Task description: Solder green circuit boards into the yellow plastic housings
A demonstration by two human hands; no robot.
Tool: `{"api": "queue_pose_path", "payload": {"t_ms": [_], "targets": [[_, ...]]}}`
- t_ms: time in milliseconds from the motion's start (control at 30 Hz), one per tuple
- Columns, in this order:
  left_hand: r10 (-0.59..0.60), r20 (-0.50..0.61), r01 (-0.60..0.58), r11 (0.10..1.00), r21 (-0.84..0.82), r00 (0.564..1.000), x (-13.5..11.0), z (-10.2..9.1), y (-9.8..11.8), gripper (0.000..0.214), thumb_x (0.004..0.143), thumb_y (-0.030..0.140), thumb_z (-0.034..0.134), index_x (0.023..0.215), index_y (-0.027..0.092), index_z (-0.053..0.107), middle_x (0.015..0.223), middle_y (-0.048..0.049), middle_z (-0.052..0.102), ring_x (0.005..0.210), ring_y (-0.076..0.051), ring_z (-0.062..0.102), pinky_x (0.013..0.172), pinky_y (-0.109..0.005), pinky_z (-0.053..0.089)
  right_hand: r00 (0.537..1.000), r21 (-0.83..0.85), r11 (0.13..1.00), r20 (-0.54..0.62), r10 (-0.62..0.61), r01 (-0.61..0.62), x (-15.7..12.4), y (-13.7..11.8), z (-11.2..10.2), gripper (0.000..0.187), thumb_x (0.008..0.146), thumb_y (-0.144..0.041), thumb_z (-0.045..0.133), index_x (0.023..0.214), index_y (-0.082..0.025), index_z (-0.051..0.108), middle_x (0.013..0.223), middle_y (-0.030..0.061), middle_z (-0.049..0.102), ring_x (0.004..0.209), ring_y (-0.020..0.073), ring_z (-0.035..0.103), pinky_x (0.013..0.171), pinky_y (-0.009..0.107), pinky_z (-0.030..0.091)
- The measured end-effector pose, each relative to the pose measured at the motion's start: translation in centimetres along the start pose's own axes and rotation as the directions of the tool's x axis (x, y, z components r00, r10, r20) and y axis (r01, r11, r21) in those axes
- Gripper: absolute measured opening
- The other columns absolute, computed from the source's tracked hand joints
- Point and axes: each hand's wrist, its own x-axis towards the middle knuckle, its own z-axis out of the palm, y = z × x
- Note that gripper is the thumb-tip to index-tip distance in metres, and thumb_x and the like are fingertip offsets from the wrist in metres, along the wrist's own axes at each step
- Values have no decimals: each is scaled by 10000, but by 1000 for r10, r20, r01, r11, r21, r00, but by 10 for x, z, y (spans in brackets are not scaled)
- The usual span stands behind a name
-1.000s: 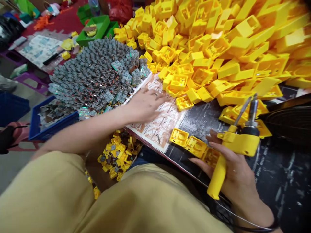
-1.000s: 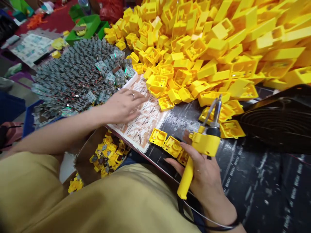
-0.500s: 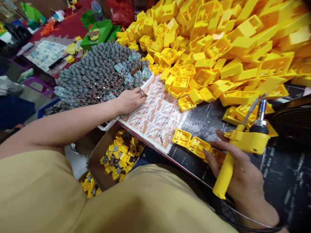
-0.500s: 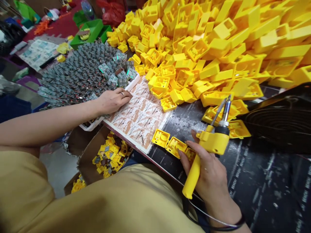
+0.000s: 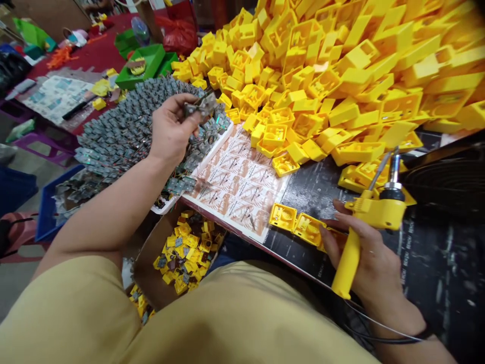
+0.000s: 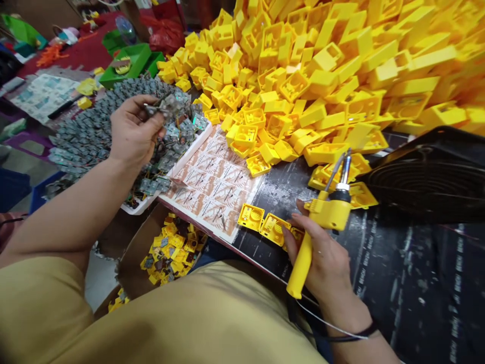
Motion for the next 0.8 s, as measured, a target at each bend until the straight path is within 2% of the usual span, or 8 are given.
{"api": "queue_pose_path", "payload": {"t_ms": [167,233,333,400,500,633,733,800], "targets": [[34,308,1,993,-115,951,-11,44,51,299,968,388,483,1204,205,501,935,-27,660,792,-130,659,579,-259,529,1000,-14,1000,-22,-21,20,3,-1,1,496,849,-161,698,1297,-179,486,1199,137,676,726,171,723,602,268,609],[31,425,-7,998,-58,905,-20,59,62,248,941,295,504,1154,175,545,886,-37,677,791,-147,670,637,-283,543,999,-20,1000,-35,-24,23,5,-2,1,510,839,-146,704,1297,-179,483,1199,132,677,772,178,727,636,269,615],[85,515,-165,980,112,853,-27,69,65,151,868,220,578,991,154,636,981,-64,701,948,-192,662,846,-358,534,999,-25,1000,-48,-17,16,5,-2,-1,539,819,-167,732,1298,-195,486,1219,122,667,926,208,720,743,295,623],[129,557,-269,947,177,820,-23,66,66,147,842,213,606,959,155,674,1062,-74,698,1032,-213,640,925,-386,501,999,-22,1000,-49,-14,13,5,-2,-2,544,813,-196,745,1295,-206,492,1239,118,657,1008,227,701,801,319,620],[106,645,-295,936,193,756,-4,49,71,235,834,254,628,1046,180,696,946,-54,714,899,-186,659,837,-345,515,999,-4,1000,-40,-10,10,3,-2,-3,560,812,-208,748,1305,-213,483,1260,118,644,1068,241,680,848,346,612],[152,805,-436,889,142,573,16,23,89,204,825,243,607,982,236,736,917,-29,729,846,-168,665,798,-305,514,999,0,1000,-35,-12,12,3,-1,-4,571,811,-201,751,1308,-234,471,1230,111,659,1052,237,687,813,348,619],[165,904,-648,747,146,395,-2,19,100,200,794,149,588,843,253,752,974,-32,725,872,-181,666,778,-296,516,1000,5,1000,-29,-8,8,3,-1,-5,571,811,-203,751,1305,-240,467,1228,113,659,1098,250,668,839,371,619],[131,910,-704,679,207,394,-31,22,100,178,748,93,633,724,242,727,961,-14,731,920,-182,670,771,-264,517,1000,37,999,-11,1,0,3,-2,-7,592,804,-206,759,1312,-244,457,1253,116,646,1130,261,653,875,400,612]]}}
